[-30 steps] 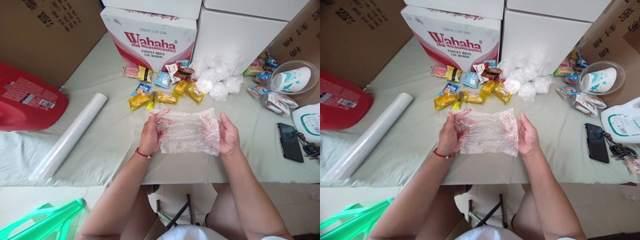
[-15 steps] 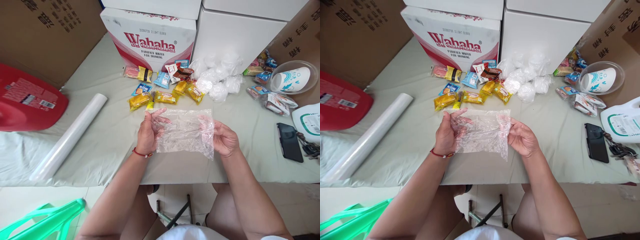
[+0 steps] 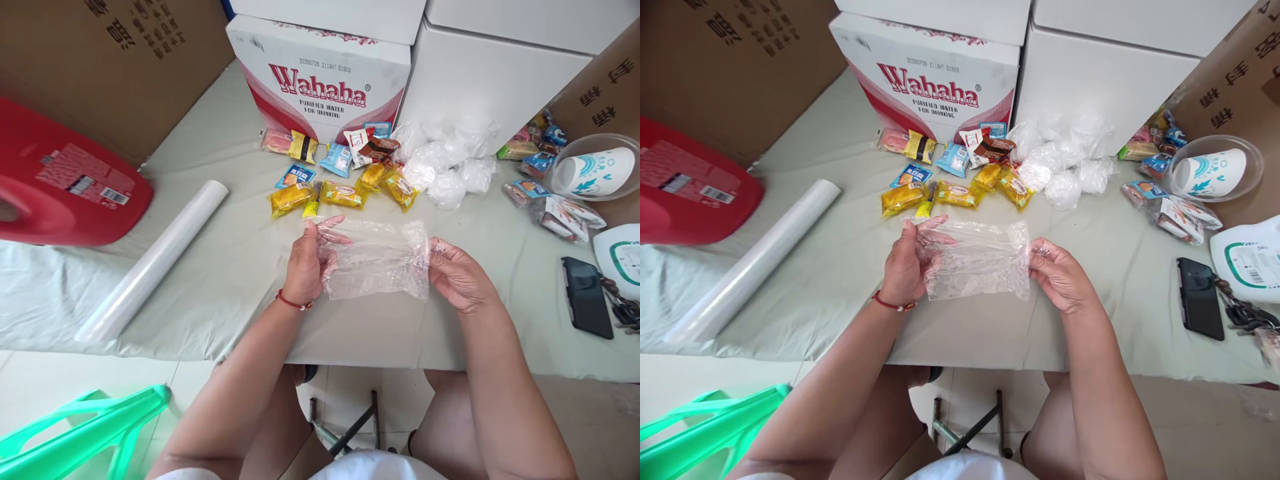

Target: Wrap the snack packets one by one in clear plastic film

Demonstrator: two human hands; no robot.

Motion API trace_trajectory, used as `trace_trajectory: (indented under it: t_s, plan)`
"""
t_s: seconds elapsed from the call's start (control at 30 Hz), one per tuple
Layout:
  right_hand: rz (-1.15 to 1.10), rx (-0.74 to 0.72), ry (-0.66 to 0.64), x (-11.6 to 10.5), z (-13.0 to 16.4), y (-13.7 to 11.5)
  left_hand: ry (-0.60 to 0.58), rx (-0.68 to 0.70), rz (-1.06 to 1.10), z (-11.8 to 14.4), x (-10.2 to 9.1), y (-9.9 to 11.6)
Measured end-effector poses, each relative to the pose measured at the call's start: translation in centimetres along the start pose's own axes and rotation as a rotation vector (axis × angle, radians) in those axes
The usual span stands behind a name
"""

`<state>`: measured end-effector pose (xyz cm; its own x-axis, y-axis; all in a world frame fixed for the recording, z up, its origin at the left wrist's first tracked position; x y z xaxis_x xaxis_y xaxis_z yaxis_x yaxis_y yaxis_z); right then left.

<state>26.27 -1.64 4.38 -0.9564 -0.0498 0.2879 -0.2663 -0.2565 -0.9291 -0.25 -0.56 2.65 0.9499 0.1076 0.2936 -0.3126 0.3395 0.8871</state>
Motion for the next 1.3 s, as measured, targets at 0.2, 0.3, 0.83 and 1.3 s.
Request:
trace_trajectory:
  t_s: [0.2,0.3,0.83,1.3]
  plan:
    - [0.038,-0.008,0.033,-1.1,0.0,-0.7,0.068,-0.004,-0.009,-0.2,-0.6,0.0]
    - [0.082,-0.026,0.060,-1.7,0.0,-1.1,0.086,-0.015,-0.023,-0.2,-0.9,0.2]
    - [0.499,-0.236,0.358,-4.4,-0.9,-1.2,0.157,-0.133,-0.213,-1.2,-2.3,-0.6]
    - [1.229,-0.954,-0.310,7.2,-0.1,2.5,-0.172,-0.169,-0.319,0.2,-0.5,-0.7]
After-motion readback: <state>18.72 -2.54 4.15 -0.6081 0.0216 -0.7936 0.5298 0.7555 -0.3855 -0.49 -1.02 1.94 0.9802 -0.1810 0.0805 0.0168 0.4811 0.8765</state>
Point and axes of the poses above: each hand's wrist, its own z-axis away from the middle knuckle, its own x-axis out of the palm, y = z × x, the point moved 2 cm from there along -z, towards the middle knuckle, and after that the axes turned 10 degrees about -x, right-handed, at the moved point
